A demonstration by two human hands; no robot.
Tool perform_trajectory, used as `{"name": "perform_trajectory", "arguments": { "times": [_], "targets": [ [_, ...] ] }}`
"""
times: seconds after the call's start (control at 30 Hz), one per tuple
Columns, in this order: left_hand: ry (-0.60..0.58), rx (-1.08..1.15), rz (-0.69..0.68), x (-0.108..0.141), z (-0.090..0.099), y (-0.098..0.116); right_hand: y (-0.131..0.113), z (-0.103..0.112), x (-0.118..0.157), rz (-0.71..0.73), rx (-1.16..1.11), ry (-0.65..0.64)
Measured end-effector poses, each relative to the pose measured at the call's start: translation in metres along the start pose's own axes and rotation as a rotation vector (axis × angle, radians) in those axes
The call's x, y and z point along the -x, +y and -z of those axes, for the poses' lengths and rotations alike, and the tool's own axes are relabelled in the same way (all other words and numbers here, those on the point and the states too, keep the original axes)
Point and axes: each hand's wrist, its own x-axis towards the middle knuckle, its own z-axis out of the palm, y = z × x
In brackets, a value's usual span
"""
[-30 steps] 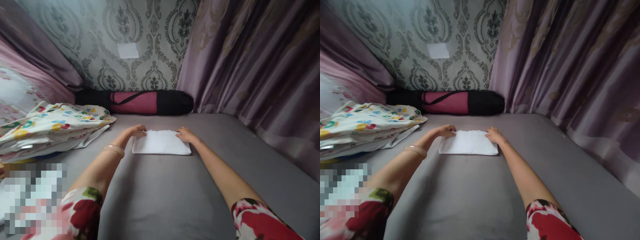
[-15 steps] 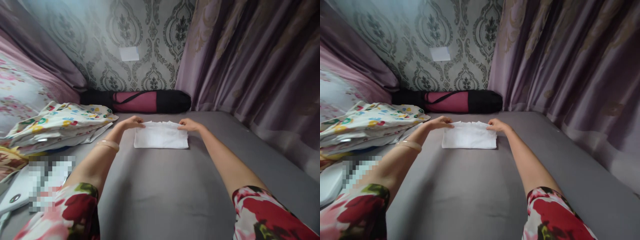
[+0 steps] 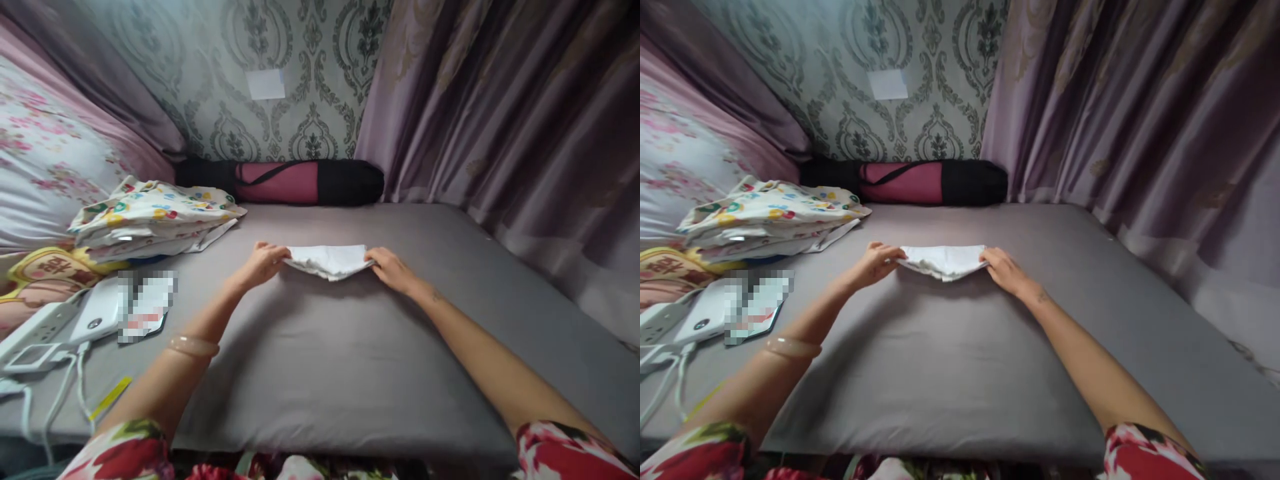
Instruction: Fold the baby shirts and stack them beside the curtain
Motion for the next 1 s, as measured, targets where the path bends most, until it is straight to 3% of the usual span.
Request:
{"name": "perform_trajectory", "arguments": {
  "times": [0.17,0.37,0.47,0.57,0.63,0.8,1.0],
  "targets": [
    [-0.05,-0.04,-0.041,0.04,-0.031,0.007,-0.009,-0.021,0.035,0.037,0.038,-0.026],
    [-0.12,-0.035,-0.051,0.051,-0.026,0.012,-0.01,-0.016,0.049,0.037,0.067,-0.119],
    [-0.044,-0.002,0.028,0.041,-0.024,0.019,-0.018,-0.016,0.036,-0.04,0.077,-0.081],
    [0.09,-0.023,0.141,0.014,-0.027,0.035,-0.04,-0.021,0.004,-0.08,0.062,0.005],
    [0.116,-0.062,0.171,-0.007,-0.034,0.048,-0.058,-0.029,-0.022,-0.087,0.067,0.014],
    [-0.037,-0.164,0.196,-0.038,-0.063,0.064,-0.084,-0.058,-0.063,-0.128,0.084,-0.06],
    [-0.165,-0.151,0.253,-0.035,-0.084,0.059,-0.077,-0.083,-0.062,-0.172,0.063,-0.131]
  ]
}}
